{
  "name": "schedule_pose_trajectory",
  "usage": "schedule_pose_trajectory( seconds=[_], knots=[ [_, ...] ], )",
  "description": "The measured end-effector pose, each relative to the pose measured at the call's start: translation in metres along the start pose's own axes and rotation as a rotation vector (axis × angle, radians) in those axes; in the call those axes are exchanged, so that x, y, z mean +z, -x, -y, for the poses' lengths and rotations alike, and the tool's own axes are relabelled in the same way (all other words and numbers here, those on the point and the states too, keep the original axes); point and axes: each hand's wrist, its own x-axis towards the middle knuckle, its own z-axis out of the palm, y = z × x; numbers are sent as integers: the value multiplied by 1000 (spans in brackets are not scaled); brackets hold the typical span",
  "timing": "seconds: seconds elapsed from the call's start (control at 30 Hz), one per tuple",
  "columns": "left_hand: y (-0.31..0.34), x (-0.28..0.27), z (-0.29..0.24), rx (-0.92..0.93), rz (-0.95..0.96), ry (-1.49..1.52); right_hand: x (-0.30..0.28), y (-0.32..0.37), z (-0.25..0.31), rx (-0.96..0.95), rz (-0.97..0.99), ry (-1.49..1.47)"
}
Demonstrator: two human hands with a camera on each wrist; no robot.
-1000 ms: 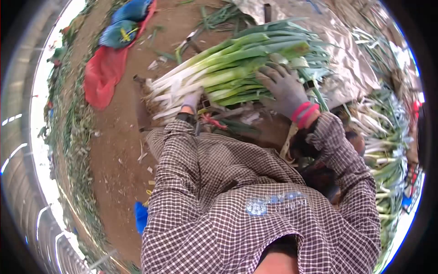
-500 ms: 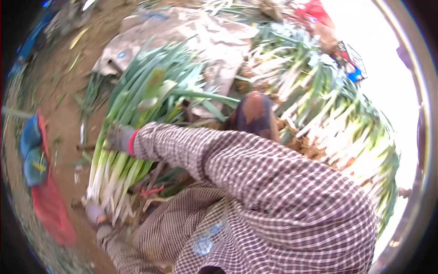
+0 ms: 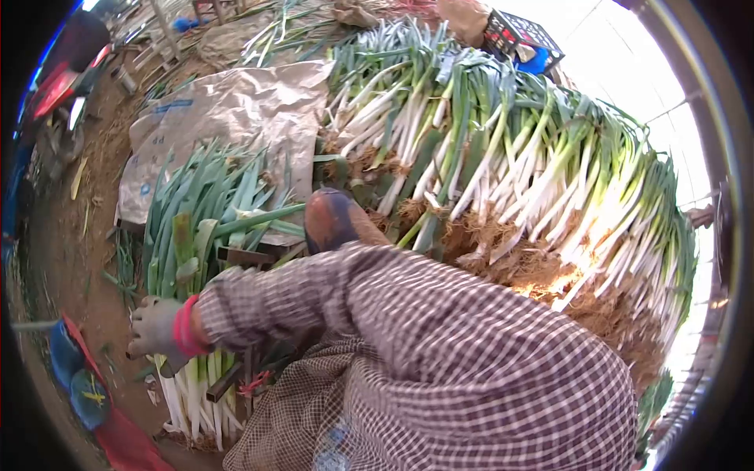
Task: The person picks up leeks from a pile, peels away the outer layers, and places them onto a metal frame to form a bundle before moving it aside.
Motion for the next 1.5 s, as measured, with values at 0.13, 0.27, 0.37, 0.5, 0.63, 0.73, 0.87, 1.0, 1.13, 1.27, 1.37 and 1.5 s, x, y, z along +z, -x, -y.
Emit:
schedule_pose_trajectory(
  seconds=[0.13,0.27,0.37,0.5,0.63,0.73,0.87,1.0,1.13,1.27,1.37,1.5],
  knots=[
    [-17,23,-119,452,-107,303,-116,127,-34,113,-260,-78],
    [40,-8,-259,632,-271,347,-207,313,-76,813,-316,-65],
    [70,-21,-321,770,-304,371,-226,456,-91,1288,14,290],
    [84,-21,-366,915,-266,390,-209,519,-76,1386,537,416],
    [168,-48,-458,1172,-283,529,-170,527,-88,1144,579,500],
    [232,-50,-514,1362,-262,588,-161,516,-117,1100,484,517],
    [297,-27,-575,1616,104,639,-196,475,-127,1305,360,357],
    [339,14,-628,1744,443,-78,-193,493,-176,1294,383,436],
    [367,54,-672,1713,569,-452,-186,515,-246,1022,424,594],
    [343,114,-687,1622,372,-553,-186,479,-275,1175,856,527],
    [325,100,-685,1505,482,-696,-177,480,-278,990,975,643],
    [319,98,-689,1539,460,-513,-160,503,-289,995,986,674]
  ],
)
